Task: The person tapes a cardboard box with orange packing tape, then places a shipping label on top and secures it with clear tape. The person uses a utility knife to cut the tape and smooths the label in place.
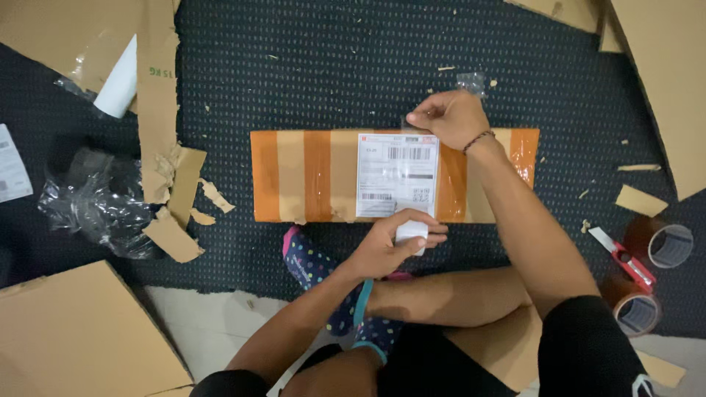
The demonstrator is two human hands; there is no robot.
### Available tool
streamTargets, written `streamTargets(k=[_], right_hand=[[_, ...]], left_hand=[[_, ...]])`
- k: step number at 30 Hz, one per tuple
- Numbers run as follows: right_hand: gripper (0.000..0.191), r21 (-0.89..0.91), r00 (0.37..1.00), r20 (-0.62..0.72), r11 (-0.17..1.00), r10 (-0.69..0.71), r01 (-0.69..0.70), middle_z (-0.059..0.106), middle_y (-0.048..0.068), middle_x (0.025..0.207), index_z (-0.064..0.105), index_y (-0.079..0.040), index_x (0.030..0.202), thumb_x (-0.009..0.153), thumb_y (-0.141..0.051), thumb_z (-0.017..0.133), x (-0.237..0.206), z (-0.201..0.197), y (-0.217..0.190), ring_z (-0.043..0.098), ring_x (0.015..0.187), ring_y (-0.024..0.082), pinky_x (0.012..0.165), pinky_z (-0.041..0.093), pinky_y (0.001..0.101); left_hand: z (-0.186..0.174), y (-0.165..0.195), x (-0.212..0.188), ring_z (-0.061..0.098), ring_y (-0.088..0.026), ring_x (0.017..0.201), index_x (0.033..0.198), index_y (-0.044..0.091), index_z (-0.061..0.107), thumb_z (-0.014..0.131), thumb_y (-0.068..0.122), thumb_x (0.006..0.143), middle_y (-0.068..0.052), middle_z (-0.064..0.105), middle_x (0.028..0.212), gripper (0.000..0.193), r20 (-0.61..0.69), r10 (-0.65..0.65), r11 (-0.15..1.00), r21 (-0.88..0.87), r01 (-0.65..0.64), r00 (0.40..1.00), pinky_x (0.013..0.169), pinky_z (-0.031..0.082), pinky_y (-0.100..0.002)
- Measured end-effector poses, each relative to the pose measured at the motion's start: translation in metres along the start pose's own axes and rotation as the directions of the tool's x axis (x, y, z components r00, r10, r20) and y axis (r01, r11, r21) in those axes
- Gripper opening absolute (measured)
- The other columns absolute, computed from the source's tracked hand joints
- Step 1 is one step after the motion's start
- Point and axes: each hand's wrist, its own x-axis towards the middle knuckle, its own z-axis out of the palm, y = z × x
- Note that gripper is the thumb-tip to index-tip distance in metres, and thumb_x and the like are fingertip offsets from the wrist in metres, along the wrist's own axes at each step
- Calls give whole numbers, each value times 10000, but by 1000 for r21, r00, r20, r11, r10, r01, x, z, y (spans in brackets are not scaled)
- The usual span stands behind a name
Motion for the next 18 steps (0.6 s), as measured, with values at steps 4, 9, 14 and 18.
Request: streamTargets(k=[4, 9, 14, 18], right_hand=[[215, -61, 1000, -6, 998, -22, 22, 775, 81, 856, 805, -60, 986, 880, -243, 847, 10, 4, 6, 710, 725, 128, 659, 562, 285], [188, -70, 999, 1, 997, 43, -43, 781, 87, 870, 805, -62, 986, 884, -217, 839, 17, 2, 13, 716, 736, 137, 667, 570, 291], [217, -91, 999, 32, 996, 15, -12, 789, 64, 918, 817, -122, 1006, 869, -290, 831, 18, 6, 23, 747, 792, 164, 715, 592, 314], [303, -309, 990, 73, 946, 123, -95, 772, 67, 939, 816, -184, 1032, 824, -398, 867, 23, 5, 22, 730, 807, 224, 736, 576, 363]], left_hand=[[-3, 2, 12, 629, -271, 1310, 1315, -49, 545, 534, 43, 1087, -190, 636, 1333, 246, 5, 10, 998, 60, -11, 1000, 1153, 512, -415], [-4, 5, 22, 626, -267, 1322, 1306, -35, 537, 515, 26, 1088, -172, 631, 1316, 228, 20, -16, 997, 70, 15, 1000, 1145, 513, -397], [-8, -1, 28, 633, -286, 1303, 1272, -26, 537, 502, -13, 1067, -194, 644, 1322, 208, 9, -48, 997, 65, 47, 999, 1120, 516, -403], [-6, -7, 25, 623, -286, 1328, 1128, 3, 521, 519, -35, 1060, -221, 642, 1312, 78, 24, -15, 998, 65, 14, 1000, 1152, 526, -432]])
